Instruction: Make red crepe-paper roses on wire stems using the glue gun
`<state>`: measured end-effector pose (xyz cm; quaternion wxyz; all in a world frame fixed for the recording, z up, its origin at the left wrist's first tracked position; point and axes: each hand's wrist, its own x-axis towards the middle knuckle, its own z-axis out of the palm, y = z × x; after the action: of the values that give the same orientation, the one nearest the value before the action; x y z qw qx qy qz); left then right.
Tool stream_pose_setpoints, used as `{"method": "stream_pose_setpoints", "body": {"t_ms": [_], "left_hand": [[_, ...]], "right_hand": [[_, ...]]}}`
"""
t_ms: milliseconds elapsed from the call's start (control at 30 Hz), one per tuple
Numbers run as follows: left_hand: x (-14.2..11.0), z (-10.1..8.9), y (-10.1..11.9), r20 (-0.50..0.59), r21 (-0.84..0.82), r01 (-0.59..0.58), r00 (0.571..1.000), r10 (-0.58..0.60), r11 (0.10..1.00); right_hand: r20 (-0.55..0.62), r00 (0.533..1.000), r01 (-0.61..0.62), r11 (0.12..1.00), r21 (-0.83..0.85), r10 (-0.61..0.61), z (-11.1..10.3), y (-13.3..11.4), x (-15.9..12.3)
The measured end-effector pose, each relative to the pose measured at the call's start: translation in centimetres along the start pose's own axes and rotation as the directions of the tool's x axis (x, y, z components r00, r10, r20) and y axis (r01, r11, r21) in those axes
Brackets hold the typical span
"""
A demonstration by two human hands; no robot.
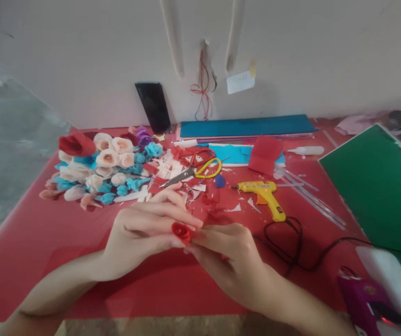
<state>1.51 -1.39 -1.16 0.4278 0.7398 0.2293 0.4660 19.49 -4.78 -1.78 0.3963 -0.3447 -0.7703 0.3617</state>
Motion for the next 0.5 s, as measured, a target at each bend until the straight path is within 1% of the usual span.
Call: {"method": "stream_pose_setpoints", "body": {"t_ms": [100, 200, 333, 500], "left_hand": [[-0.03, 0.06, -0.2, -0.011, -0.019, 0.012, 1.0, -0.012, 1.0], [-0.01, 0.15, -0.33, -0.019, -0.037, 0.029, 0.999, -0.029, 0.999], [0.01, 0.29, -0.47, -0.035, -0.056, 0.036, 0.999, -0.038, 0.998], [-0.17, 0.65, -0.86, -0.062, -0.039, 0.026, 0.998, -0.028, 0.999]], "right_hand": [[0.024, 0.999, -0.038, 0.999, 0.018, 0.038, 0.05, 0.12, -0.05], [0.03, 0.997, -0.064, 0.998, -0.008, 0.065, 0.04, 0.12, -0.13], [-0.026, 0.998, -0.057, 0.998, -0.021, 0.056, -0.08, -0.13, -0.23], [-0.086, 0.995, -0.061, 0.998, -0.011, 0.059, -0.08, -0.13, -0.51]]}}
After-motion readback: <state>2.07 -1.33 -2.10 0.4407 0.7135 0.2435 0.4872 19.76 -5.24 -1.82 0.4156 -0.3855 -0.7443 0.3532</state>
